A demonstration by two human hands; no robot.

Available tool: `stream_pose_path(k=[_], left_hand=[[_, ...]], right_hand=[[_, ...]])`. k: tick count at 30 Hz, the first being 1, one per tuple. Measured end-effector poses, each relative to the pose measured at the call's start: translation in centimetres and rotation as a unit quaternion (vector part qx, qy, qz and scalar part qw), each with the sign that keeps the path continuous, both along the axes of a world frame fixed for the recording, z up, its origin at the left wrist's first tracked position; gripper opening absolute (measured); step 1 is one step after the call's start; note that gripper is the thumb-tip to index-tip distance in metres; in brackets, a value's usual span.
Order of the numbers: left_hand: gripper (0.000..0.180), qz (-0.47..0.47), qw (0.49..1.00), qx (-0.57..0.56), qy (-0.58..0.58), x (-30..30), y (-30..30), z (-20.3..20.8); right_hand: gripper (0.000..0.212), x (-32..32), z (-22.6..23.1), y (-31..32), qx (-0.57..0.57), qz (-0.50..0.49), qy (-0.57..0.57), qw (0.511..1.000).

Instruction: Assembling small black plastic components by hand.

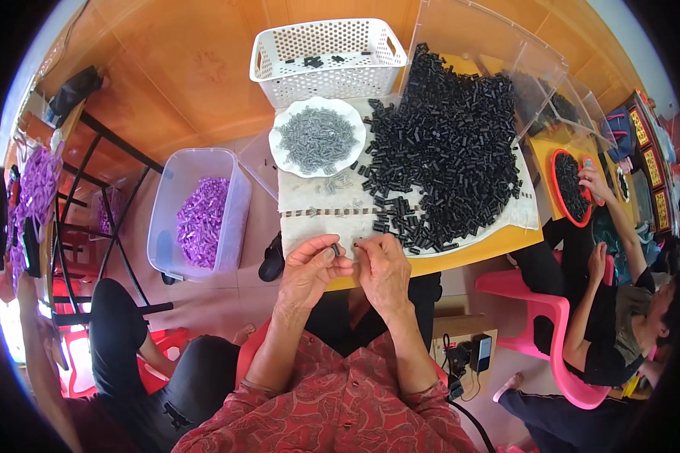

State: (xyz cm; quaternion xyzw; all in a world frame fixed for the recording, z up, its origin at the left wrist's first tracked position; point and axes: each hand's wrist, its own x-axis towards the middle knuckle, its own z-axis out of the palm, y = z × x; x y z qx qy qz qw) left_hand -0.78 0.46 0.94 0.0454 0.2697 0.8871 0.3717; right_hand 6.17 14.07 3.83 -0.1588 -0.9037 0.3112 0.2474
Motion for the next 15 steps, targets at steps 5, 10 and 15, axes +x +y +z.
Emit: stream_pose_path(k=[5, 10, 15], left_hand=[[0.021, 0.036, 0.999, -0.009, -0.002, -0.1, -0.5, 0.2], [0.019, 0.071, 0.997, -0.024, -0.015, -0.3, -0.6, 0.5], [0.02, 0.064, 0.997, -0.019, -0.024, -0.4, -0.9, -0.1]], right_hand=[[0.011, -0.4, 0.9, -0.3, 0.036, -0.009, -0.016, 0.999], [0.013, -2.0, 0.7, -0.1, 0.048, -0.005, -0.001, 0.999], [0.013, -4.1, 0.9, 0.3, 0.055, 0.002, -0.002, 0.998]])
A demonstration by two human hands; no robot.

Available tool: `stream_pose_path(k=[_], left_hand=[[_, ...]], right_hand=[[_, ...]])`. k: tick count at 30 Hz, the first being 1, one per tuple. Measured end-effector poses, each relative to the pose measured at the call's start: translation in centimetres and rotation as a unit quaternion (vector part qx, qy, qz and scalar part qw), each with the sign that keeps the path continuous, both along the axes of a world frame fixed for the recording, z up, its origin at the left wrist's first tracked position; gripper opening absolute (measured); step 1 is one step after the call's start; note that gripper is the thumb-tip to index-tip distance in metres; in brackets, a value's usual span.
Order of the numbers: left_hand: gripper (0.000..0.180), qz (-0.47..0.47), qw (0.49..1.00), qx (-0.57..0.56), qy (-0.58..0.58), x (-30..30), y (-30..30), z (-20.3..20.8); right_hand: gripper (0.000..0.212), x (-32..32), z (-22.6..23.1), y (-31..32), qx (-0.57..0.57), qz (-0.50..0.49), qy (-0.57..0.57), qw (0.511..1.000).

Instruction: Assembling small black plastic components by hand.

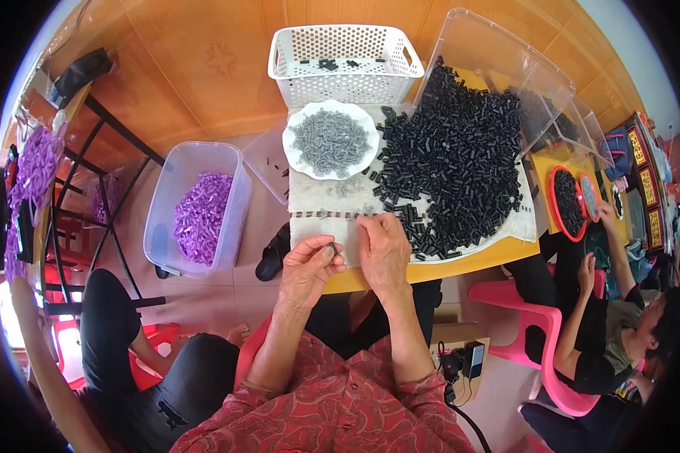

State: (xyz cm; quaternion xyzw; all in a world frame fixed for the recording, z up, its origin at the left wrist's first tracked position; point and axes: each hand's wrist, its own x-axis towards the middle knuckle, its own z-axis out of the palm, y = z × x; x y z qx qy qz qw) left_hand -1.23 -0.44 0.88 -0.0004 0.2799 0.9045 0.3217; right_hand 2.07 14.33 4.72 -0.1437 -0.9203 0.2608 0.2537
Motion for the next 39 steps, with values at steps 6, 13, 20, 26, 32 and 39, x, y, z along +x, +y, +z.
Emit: stream_pose_path(k=[6, 13, 20, 26, 32, 39], left_hand=[[0.021, 0.001, 1.0, 0.01, 0.0, 0.1, 0.0, -0.4], [0.026, 0.008, 1.0, 0.023, -0.008, 0.2, 0.2, -0.4], [0.03, 0.016, 0.999, 0.015, 0.036, 0.4, 0.3, -0.7], [0.033, 0.006, 0.998, 0.042, 0.055, 0.6, 0.4, -0.2], [0.031, -0.017, 0.994, 0.109, -0.004, 0.5, 0.2, 0.7], [0.029, -0.029, 0.994, 0.099, -0.02, 0.7, 0.4, 0.5]], right_hand=[[0.01, -2.5, -0.4, 0.5, 0.006, -0.005, -0.001, 1.0], [0.008, -5.6, -1.8, 1.5, 0.055, -0.018, -0.029, 0.998], [0.006, -6.5, -1.6, 1.8, 0.025, -0.008, -0.063, 0.998], [0.01, -5.4, -1.5, 1.9, 0.099, -0.005, -0.046, 0.994], [0.008, -2.0, -0.7, 1.3, -0.021, 0.04, 0.036, 0.998], [0.009, -1.3, -0.8, 1.7, -0.003, 0.02, 0.04, 0.999]])
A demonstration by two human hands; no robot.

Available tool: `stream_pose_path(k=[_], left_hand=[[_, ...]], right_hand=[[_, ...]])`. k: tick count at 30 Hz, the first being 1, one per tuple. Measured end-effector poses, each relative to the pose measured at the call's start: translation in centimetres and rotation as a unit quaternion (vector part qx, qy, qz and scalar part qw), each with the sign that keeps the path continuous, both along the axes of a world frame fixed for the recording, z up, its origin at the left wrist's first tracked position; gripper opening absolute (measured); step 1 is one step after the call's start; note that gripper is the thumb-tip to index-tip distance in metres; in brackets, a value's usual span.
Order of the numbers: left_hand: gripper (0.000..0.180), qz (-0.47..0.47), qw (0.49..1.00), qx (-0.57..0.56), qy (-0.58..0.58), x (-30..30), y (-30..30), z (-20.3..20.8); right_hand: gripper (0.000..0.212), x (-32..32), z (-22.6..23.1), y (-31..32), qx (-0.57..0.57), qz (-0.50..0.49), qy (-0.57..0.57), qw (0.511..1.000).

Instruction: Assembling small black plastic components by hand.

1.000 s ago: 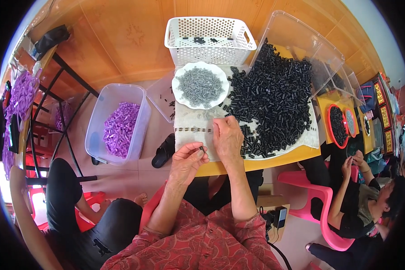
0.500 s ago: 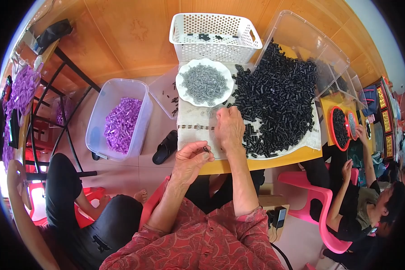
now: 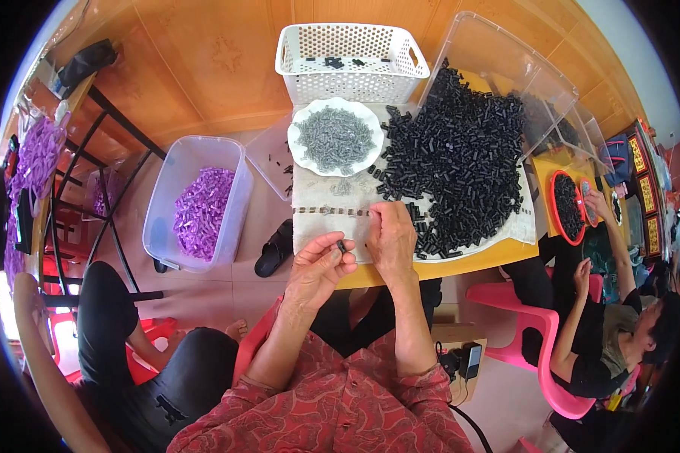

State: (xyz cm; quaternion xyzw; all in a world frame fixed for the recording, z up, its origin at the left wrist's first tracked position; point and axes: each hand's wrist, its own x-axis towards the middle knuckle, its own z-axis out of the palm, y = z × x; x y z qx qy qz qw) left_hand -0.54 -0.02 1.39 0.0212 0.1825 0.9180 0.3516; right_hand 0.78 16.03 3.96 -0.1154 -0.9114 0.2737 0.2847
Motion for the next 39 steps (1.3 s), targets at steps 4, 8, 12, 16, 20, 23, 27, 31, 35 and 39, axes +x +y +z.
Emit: stream_pose_path(k=[4, 8, 12, 16, 20, 23, 27, 31, 35, 39], left_hand=[[0.028, 0.01, 1.0, -0.005, -0.011, -0.1, -0.1, -0.2], [0.028, 0.025, 1.0, 0.0, -0.002, -0.1, -0.1, -0.7], [0.028, 0.037, 0.999, -0.013, 0.004, -0.2, -0.3, -1.1], [0.027, 0.033, 0.999, -0.023, -0.001, -0.3, -0.3, -0.9], [0.027, 0.023, 0.999, -0.037, -0.002, -0.3, -0.2, -1.1], [0.027, 0.024, 0.999, -0.034, 0.0, -0.4, -0.3, -1.1], [0.025, 0.024, 0.999, -0.033, 0.01, -0.4, 0.0, -1.0], [0.026, 0.021, 0.999, -0.029, 0.013, -0.3, -0.1, -1.1], [0.025, 0.023, 0.999, -0.046, 0.013, -0.1, -0.1, -1.2], [0.025, 0.023, 0.999, -0.037, 0.009, -0.2, -0.2, -1.1]], right_hand=[[0.01, -0.4, 0.2, -0.1, 0.007, -0.015, -0.022, 1.0], [0.01, -1.2, 0.3, -0.5, 0.016, -0.003, -0.019, 1.0], [0.008, -2.2, 0.3, -0.5, 0.006, -0.006, -0.036, 0.999], [0.006, -3.0, 0.4, -0.2, -0.013, -0.007, -0.069, 0.997], [0.008, -4.1, 0.1, -1.0, 0.003, 0.024, -0.069, 0.997], [0.01, -5.0, -0.9, -0.9, 0.035, 0.042, -0.049, 0.997], [0.01, -5.6, -1.0, -0.9, 0.077, 0.043, -0.064, 0.994], [0.011, -6.1, -0.8, -0.9, 0.122, 0.075, -0.086, 0.986], [0.013, -5.9, -0.3, -0.8, 0.171, 0.105, -0.069, 0.977], [0.013, -5.1, -0.1, -0.8, 0.088, 0.118, -0.033, 0.989]])
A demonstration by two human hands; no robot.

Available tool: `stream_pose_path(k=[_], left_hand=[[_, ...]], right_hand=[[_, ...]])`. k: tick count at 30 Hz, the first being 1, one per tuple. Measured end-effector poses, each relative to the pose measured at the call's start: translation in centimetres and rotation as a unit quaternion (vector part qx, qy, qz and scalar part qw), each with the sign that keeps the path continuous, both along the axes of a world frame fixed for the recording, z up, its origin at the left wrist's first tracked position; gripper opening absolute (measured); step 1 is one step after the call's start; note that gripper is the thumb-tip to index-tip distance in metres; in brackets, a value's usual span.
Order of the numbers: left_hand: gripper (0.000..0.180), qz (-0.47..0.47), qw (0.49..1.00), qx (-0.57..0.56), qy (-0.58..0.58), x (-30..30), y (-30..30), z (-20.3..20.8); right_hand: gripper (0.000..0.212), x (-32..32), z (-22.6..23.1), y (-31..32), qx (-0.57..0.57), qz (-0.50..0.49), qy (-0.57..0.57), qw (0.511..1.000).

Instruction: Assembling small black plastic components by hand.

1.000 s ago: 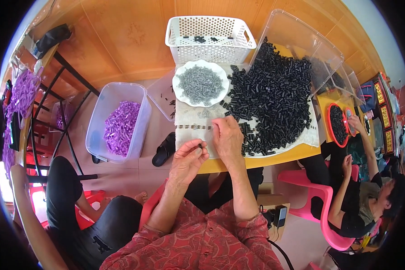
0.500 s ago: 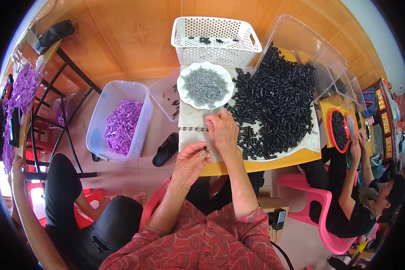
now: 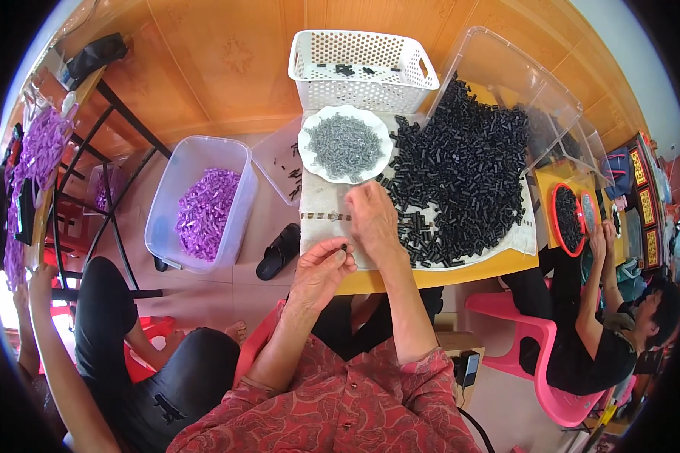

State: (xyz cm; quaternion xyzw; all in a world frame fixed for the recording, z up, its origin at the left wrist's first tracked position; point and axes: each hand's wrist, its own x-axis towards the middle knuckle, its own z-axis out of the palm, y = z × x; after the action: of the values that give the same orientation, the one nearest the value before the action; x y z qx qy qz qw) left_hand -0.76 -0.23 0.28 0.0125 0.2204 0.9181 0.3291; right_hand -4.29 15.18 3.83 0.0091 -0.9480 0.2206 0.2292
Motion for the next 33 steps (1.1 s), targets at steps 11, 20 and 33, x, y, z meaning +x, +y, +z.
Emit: stream_pose_path(k=[11, 20, 33], left_hand=[[0.027, 0.008, 1.0, 0.015, -0.003, 0.0, 0.2, 0.2], [0.026, 0.022, 1.0, 0.0, 0.008, 0.2, 0.1, 0.0], [0.02, 0.038, 0.977, -0.146, 0.148, 1.1, 0.5, 0.8]], right_hand=[[0.004, 4.1, 0.6, 0.7, -0.321, -0.098, 0.021, 0.942], [0.008, 7.4, 3.5, -0.4, -0.364, -0.069, 0.05, 0.928], [0.006, 10.1, 4.1, -1.6, -0.324, 0.012, -0.038, 0.945]])
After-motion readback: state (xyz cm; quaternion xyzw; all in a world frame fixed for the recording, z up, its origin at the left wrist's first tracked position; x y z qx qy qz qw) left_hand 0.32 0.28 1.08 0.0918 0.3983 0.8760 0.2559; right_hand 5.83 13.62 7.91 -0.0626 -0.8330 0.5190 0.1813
